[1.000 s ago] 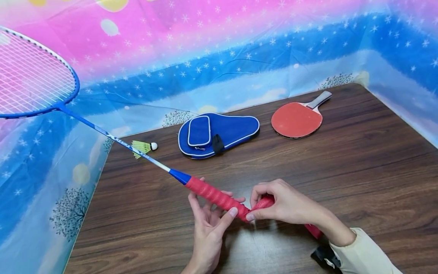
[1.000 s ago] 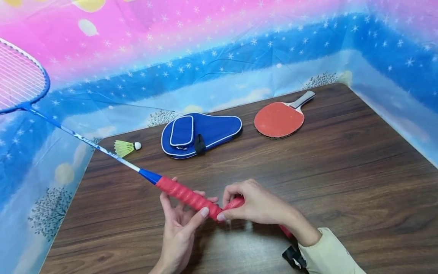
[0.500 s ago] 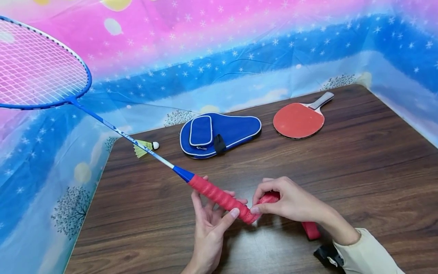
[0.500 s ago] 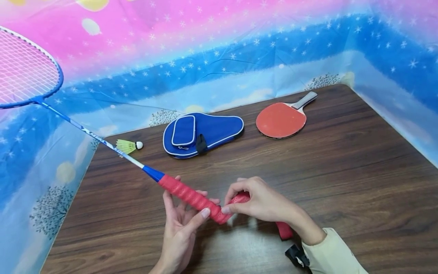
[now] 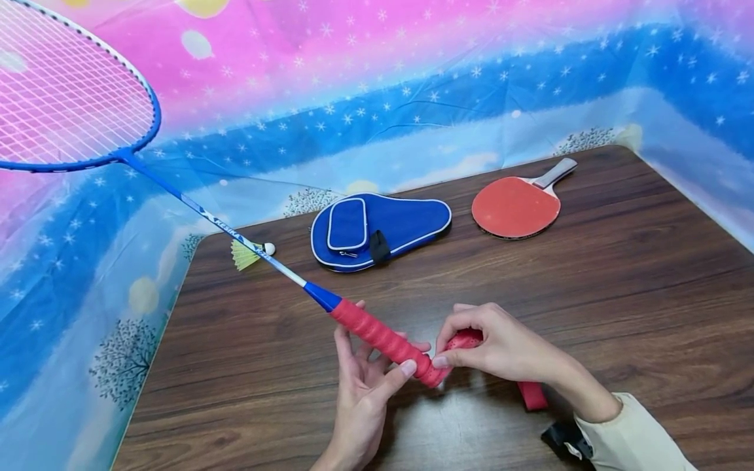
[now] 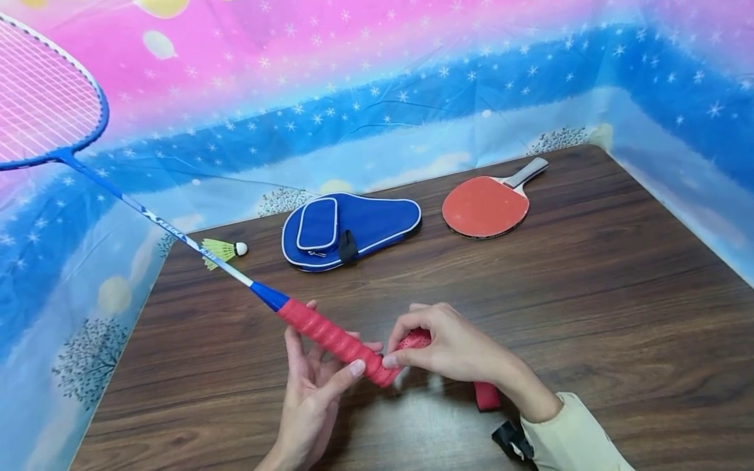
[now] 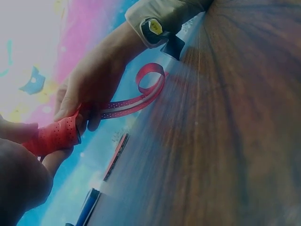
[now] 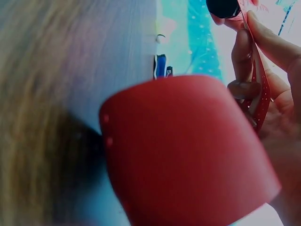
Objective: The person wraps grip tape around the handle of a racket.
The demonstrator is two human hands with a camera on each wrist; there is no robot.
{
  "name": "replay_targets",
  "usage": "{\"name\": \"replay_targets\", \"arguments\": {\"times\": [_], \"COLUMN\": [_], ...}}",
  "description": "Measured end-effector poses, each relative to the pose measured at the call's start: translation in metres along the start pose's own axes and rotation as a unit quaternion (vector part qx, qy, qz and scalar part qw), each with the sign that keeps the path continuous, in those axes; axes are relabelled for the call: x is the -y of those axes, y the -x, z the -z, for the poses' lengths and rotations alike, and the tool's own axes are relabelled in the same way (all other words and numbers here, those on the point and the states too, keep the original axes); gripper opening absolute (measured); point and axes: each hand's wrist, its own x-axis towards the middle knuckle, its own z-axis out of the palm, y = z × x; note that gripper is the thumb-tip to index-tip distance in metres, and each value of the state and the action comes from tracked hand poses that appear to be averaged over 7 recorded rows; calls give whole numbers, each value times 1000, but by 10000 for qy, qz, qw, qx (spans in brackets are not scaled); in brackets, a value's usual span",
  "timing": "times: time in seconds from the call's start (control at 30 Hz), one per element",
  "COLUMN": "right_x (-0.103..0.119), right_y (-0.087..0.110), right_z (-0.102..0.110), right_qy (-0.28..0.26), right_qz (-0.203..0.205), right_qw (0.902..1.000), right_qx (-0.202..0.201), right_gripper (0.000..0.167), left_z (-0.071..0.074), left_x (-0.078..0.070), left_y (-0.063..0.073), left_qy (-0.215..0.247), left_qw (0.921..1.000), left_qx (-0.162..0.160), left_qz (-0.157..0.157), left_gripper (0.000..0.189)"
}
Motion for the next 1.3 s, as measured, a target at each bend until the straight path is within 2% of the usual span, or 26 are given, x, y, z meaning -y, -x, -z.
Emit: {"name": "replay_targets", "arguments": {"times": [0.3, 0.53, 0.67, 0.8, 1.03, 1.17, 1.3], "right_x": [0, -3, -3, -2, -3, -3, -3], "right_y": [2, 2, 1, 1, 0, 0, -1], "right_z": [3, 2, 1, 0, -1, -2, -3], "right_qy": [-128, 127, 127, 173, 212, 162, 228], "right_qz": [-119, -149, -260, -287, -301, -369, -405], "right_qw": [9998, 9997, 9993, 9991, 9991, 9988, 9983], "right_qx": [105, 139, 221, 244, 219, 267, 340], "right_gripper": [5, 7, 9, 10, 13, 15, 18], "left_z": [-1, -1, 0, 0, -1, -2, -2], "left_x": [-2, -1, 0, 3, 5, 5, 7], "left_y": [0, -1, -1, 1, 4, 4, 4], "left_qy": [220, 272, 287, 269, 97, -57, -328], "left_qw": [9997, 9996, 9992, 9991, 9995, 9988, 9981], "left_qx": [48, 90, 232, 239, 239, 349, 188], "left_qz": [-98, -42, -134, -211, -190, -341, -491], "left_gripper": [90, 91, 92, 87, 67, 68, 72]}}
